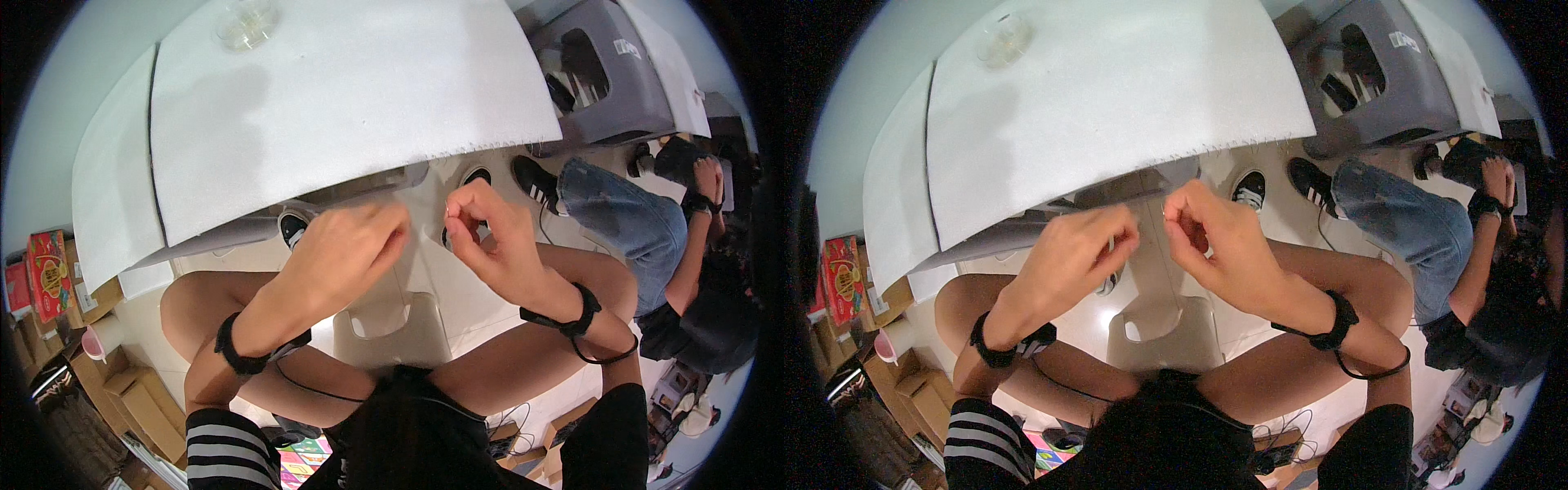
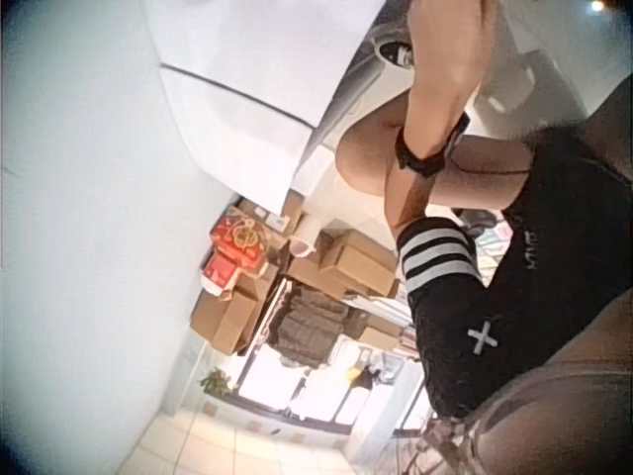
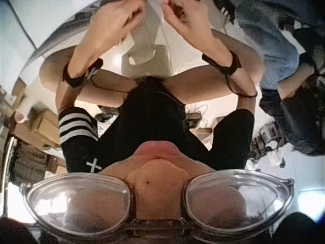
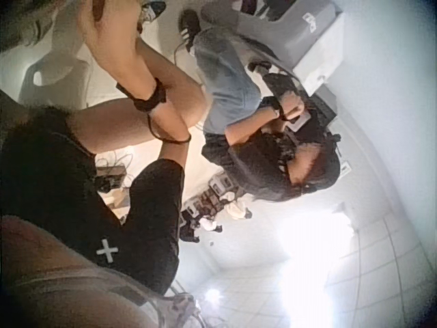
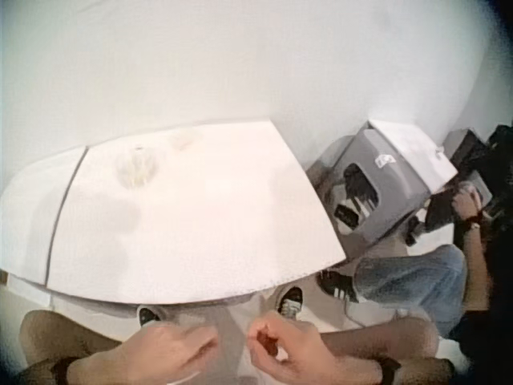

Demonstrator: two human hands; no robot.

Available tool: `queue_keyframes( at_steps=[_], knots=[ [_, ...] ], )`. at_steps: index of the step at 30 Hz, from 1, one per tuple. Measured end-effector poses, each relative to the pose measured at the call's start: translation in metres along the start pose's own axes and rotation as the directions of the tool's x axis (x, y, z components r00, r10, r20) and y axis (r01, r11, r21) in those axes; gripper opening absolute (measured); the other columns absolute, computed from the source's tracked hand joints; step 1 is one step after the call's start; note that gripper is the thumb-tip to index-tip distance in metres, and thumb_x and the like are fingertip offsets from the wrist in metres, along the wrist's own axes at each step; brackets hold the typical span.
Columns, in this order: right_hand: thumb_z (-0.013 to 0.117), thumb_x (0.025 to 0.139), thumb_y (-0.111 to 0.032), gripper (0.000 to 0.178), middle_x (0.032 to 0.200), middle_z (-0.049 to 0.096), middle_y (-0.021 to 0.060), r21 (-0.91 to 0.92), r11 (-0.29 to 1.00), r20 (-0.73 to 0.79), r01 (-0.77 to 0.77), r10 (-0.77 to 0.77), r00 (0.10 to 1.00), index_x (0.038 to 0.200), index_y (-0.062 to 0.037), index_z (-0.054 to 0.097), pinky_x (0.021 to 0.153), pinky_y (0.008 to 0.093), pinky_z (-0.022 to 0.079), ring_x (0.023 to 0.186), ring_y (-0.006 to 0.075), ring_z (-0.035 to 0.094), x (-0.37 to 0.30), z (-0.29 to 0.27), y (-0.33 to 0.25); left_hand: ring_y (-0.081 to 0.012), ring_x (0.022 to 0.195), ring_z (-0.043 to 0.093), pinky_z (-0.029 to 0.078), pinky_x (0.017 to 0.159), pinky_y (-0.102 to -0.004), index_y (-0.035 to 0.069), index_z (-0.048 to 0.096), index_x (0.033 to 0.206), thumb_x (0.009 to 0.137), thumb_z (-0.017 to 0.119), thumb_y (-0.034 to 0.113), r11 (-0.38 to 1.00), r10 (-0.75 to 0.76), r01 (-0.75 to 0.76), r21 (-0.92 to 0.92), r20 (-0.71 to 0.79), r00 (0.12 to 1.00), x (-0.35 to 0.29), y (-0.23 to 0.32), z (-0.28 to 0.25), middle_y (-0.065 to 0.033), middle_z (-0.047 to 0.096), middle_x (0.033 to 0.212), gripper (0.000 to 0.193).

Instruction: The person assembles small transparent plastic components by hand and retrieves a red and yellow fishing lure from a small plastic box while sitting.

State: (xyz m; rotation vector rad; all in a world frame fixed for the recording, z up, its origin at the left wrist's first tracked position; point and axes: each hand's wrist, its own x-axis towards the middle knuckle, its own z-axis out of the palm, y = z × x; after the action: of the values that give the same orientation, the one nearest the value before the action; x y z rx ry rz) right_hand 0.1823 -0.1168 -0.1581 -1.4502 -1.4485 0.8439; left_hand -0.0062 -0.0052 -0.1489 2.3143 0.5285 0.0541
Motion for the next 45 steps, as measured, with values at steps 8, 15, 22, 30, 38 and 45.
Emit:
queue_keyframes(
  at_steps=[8, 15, 22, 30, 38, 45],
  knots=[
    [0.060, 0.087, 0.001, 0.013, 0.068, 0.054, 0.0033, 0.001, 0.998, -0.026, -0.062, 0.062, 0.998, 0.095, -0.0031, 0.050, 0.051, 0.0230, 0.042, 0.057, 0.0077, 0.052, 0.005, 0.002, 0.001, -0.0237, 0.091, 0.054, 0.043, 0.076, -0.0371, 0.011, 0.061, 0.103, 0.078, 0.070, 0.008, 0.956, 0.215, -0.081, 0.283, -0.482, 0.849, 0.035, -0.018, -0.007, -0.0048, 0.055, 0.102, 0.027],
    [0.059, 0.088, 0.000, 0.012, 0.068, 0.054, 0.0033, -0.048, 0.999, -0.031, -0.011, 0.009, 0.999, 0.095, -0.0027, 0.050, 0.052, 0.0232, 0.042, 0.057, 0.0085, 0.050, 0.004, 0.001, 0.004, -0.0248, 0.103, 0.051, 0.044, 0.087, -0.0364, 0.014, 0.067, 0.100, 0.072, 0.070, 0.003, 0.934, 0.290, -0.137, 0.331, -0.470, 0.834, 0.044, -0.022, 0.001, -0.0023, 0.054, 0.110, 0.030],
    [0.059, 0.087, 0.000, 0.012, 0.069, 0.055, 0.0042, -0.018, 0.999, -0.082, -0.030, 0.029, 0.996, 0.095, -0.0026, 0.050, 0.053, 0.0238, 0.043, 0.058, 0.0092, 0.051, 0.000, -0.001, 0.002, -0.0250, 0.103, 0.052, 0.044, 0.089, -0.0372, 0.014, 0.069, 0.095, 0.074, 0.070, 0.001, 0.935, 0.304, -0.178, 0.306, -0.438, 0.846, 0.044, -0.022, 0.000, -0.0029, 0.058, 0.108, 0.025],
    [0.059, 0.087, -0.001, 0.011, 0.068, 0.055, 0.0043, -0.006, 0.999, -0.064, -0.042, 0.042, 0.997, 0.094, -0.0024, 0.051, 0.053, 0.0238, 0.044, 0.058, 0.0089, 0.051, 0.002, 0.000, 0.001, -0.0261, 0.103, 0.052, 0.042, 0.090, -0.0376, 0.012, 0.067, 0.093, 0.076, 0.068, 0.001, 0.941, 0.301, -0.194, 0.277, -0.429, 0.852, 0.044, -0.021, -0.001, -0.0045, 0.057, 0.109, 0.021],
    [0.059, 0.088, -0.001, 0.011, 0.068, 0.055, 0.0043, -0.039, 0.999, -0.062, -0.034, 0.031, 0.998, 0.094, -0.0026, 0.050, 0.053, 0.0232, 0.044, 0.058, 0.0082, 0.052, 0.003, 0.001, 0.003, -0.0263, 0.101, 0.051, 0.042, 0.089, -0.0372, 0.011, 0.065, 0.097, 0.075, 0.070, 0.003, 0.967, 0.244, -0.183, 0.178, -0.435, 0.867, 0.046, -0.021, -0.004, -0.0045, 0.057, 0.107, 0.024],
    [0.059, 0.088, -0.001, 0.011, 0.069, 0.056, 0.0044, -0.020, 0.999, -0.052, -0.044, 0.043, 0.998, 0.095, -0.0028, 0.050, 0.053, 0.0235, 0.045, 0.058, 0.0086, 0.052, 0.004, 0.001, 0.001, -0.0249, 0.097, 0.050, 0.041, 0.085, -0.0358, 0.011, 0.065, 0.094, 0.074, 0.072, 0.006, 0.965, 0.247, -0.169, 0.202, -0.470, 0.847, 0.047, -0.021, 0.000, -0.0035, 0.056, 0.105, 0.022]
  ],
)
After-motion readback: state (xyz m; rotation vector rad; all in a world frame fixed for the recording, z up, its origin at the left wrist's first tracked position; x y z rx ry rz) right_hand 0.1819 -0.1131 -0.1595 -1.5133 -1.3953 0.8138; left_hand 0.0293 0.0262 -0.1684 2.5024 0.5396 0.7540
